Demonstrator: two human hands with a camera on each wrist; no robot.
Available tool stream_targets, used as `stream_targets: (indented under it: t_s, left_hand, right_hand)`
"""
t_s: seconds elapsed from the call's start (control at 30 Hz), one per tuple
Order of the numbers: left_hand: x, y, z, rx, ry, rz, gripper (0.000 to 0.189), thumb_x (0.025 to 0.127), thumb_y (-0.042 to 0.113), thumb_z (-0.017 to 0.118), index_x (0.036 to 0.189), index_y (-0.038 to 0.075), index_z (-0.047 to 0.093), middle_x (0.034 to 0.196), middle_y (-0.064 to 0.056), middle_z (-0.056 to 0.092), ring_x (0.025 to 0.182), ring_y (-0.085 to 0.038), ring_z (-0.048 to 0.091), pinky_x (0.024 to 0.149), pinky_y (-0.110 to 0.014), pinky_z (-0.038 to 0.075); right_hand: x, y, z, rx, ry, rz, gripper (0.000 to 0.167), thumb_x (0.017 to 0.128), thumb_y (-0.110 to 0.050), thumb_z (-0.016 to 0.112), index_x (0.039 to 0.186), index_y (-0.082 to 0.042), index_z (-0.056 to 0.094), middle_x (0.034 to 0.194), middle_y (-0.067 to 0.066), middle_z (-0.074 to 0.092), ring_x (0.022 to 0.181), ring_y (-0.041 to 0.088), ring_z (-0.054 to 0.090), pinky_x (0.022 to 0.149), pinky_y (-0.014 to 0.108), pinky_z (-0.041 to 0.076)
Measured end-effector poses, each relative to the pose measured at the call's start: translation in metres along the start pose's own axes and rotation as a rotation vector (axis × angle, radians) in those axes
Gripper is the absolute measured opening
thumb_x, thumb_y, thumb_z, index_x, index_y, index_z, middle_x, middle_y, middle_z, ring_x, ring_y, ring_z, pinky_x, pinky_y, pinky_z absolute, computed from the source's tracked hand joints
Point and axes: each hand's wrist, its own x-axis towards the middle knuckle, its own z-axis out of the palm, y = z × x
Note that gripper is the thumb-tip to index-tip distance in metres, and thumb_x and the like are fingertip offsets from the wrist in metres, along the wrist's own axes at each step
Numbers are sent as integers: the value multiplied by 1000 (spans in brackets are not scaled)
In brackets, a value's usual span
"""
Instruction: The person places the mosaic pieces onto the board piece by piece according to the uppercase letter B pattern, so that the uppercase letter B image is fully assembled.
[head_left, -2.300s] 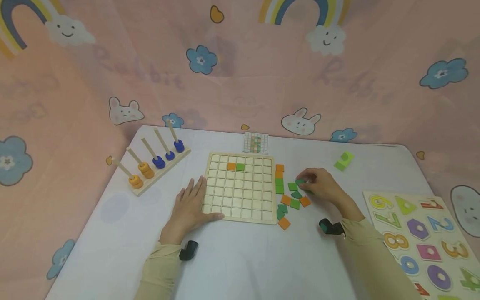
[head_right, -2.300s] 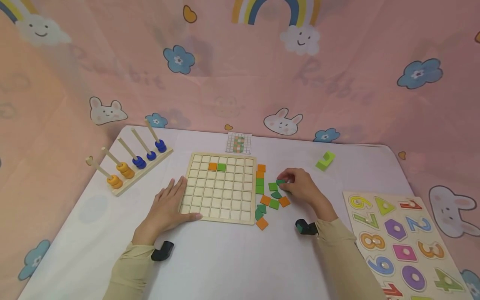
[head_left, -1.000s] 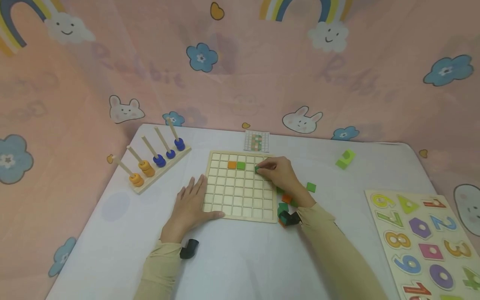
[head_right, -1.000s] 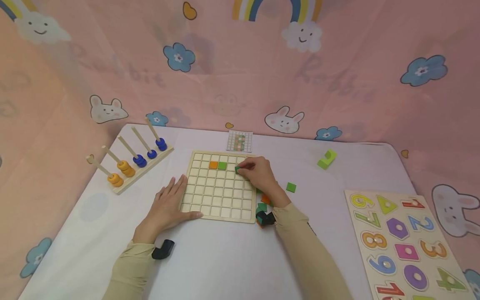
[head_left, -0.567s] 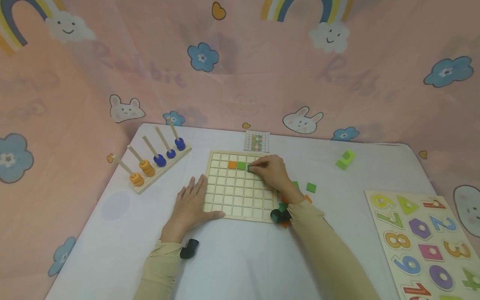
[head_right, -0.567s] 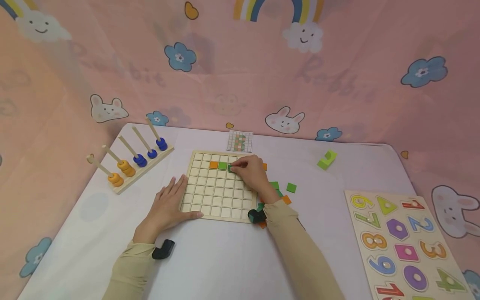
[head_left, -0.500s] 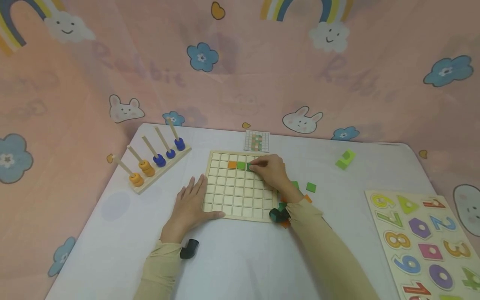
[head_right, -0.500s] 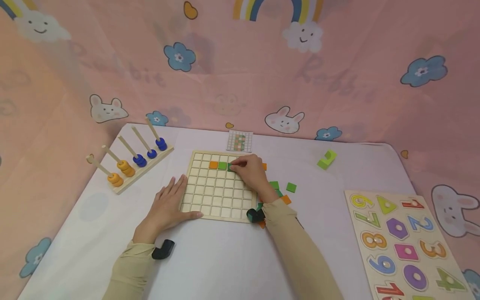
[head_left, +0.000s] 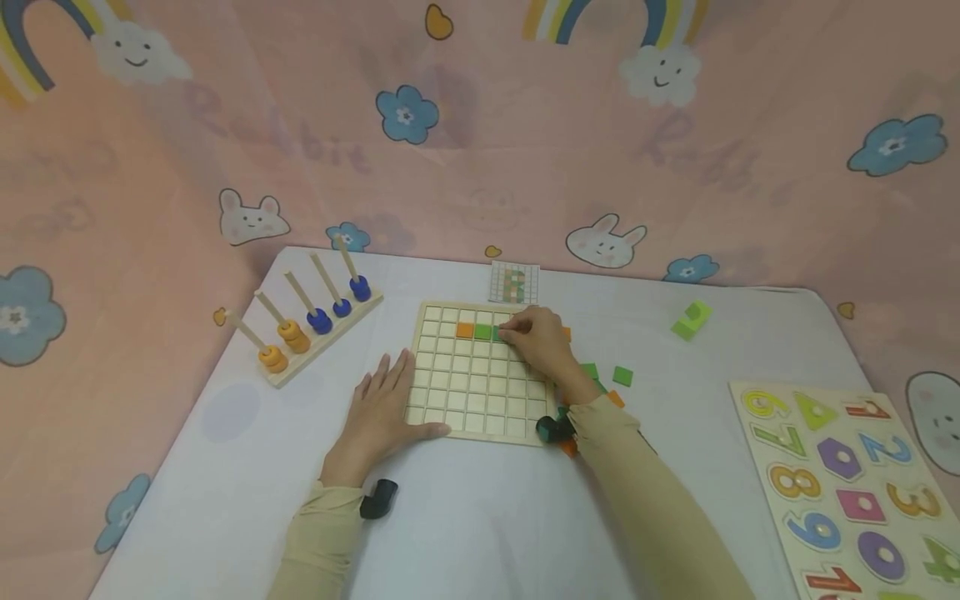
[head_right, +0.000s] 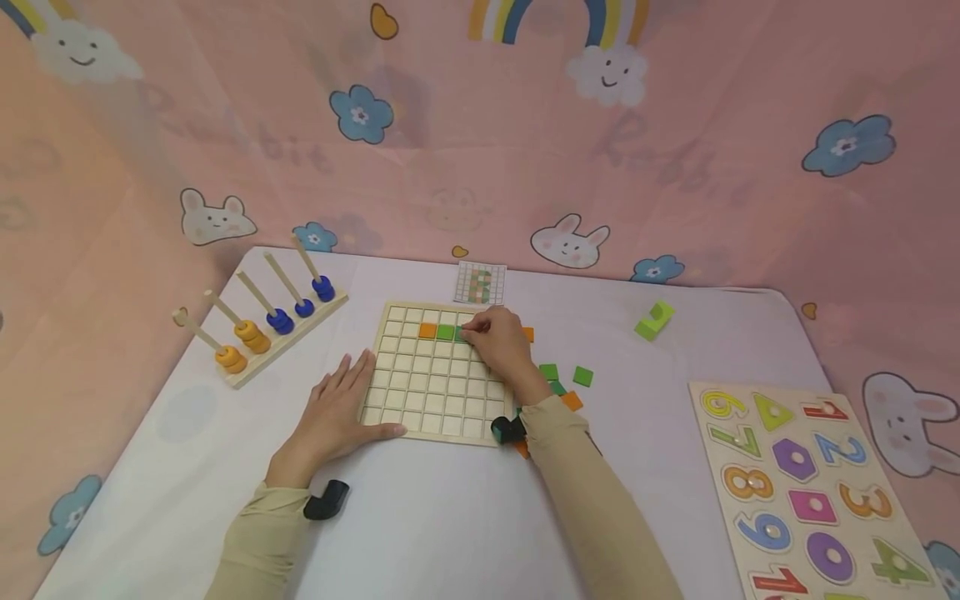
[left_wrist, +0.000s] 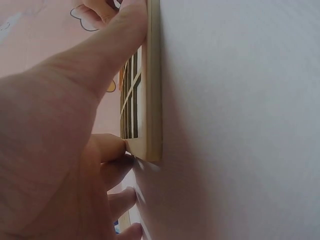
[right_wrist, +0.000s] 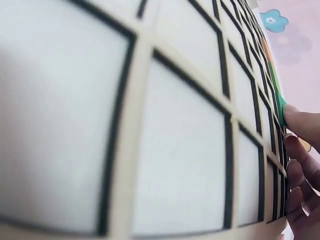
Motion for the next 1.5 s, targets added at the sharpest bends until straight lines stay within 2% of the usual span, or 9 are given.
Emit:
stream_targets:
  t_s: [0.2, 0.33, 0.43, 0.53, 0.63, 0.77, 1.0, 1.17, 1.5]
  left_hand:
    - [0, 1, 0, -5, 0, -2, 127, 82, 61, 85, 170, 3, 12, 179, -14, 10, 166, -39, 3, 135, -61, 10]
    - [-1, 2, 0, -3, -1, -1, 127, 82, 61, 85, 170, 3, 12, 179, -14, 10, 166, -39, 3, 135, -61, 10]
    - [-1, 2, 0, -1, -3, -2, 127, 82, 61, 84, 170, 3, 12, 179, -14, 9, 167, -39, 3, 135, -61, 10]
    - [-1, 3, -1, -4, -2, 1, 127, 83, 61, 84, 170, 3, 12, 179, -14, 9, 167, -39, 3, 135, -61, 10]
    - [-2, 3, -1, -7, 0, 2, 127, 83, 60, 85, 170, 3, 12, 179, -14, 10, 167, -39, 3, 135, -61, 10]
    - [-3, 3, -1, -2, 7, 7, 126, 83, 60, 85, 169, 2, 14, 178, -16, 12, 166, -41, 6, 134, -62, 11]
    - [-4, 3, -2, 2, -4, -4, 126, 83, 59, 85, 170, 2, 12, 179, -15, 10, 166, -40, 5, 135, -61, 9]
    - [-3, 3, -2, 7, -7, -6, 126, 83, 60, 84, 170, 3, 11, 179, -14, 9, 166, -39, 3, 135, -61, 9]
    - [-2, 3, -1, 7, -1, -8, 127, 83, 61, 84, 170, 3, 12, 179, -14, 9, 166, -39, 4, 135, -61, 10]
  right_hand:
    - [-6, 4, -3, -22, 14, -41, 13, 97, -10, 77, 100, 2, 81, 108, 19, 72, 99, 31, 64, 87, 41, 54]
    - [-11, 8, -8, -32, -5, -50, 14, 98, -10, 77, 106, 0, 81, 108, 16, 73, 100, 30, 64, 90, 42, 55]
    - [-17, 13, -13, -56, -48, -52, 19, 98, -12, 76, 114, -2, 80, 113, 15, 71, 105, 30, 62, 93, 44, 54]
    - [-24, 18, -22, -84, -85, -74, 26, 97, -11, 76, 121, -1, 78, 121, 18, 67, 112, 34, 56, 96, 48, 52]
    - [-33, 24, -33, -96, -101, -77, 32, 96, -11, 77, 126, 1, 74, 130, 23, 62, 121, 39, 50, 103, 56, 48]
    - [-44, 37, -48, -100, -112, -19, 40, 95, -13, 79, 132, 0, 70, 139, 23, 57, 133, 42, 46, 116, 62, 41]
    - [-61, 55, -66, -87, -186, 32, 56, 92, -19, 84, 141, -2, 62, 143, 22, 51, 136, 44, 47, 119, 65, 41]
    - [-69, 61, -71, -69, -193, 60, 58, 91, -16, 85, 143, -4, 61, 144, 20, 52, 140, 43, 46, 123, 65, 36]
    - [-70, 57, -72, -86, -189, 69, 54, 92, -19, 84, 139, -2, 64, 140, 21, 55, 130, 41, 48, 116, 62, 42]
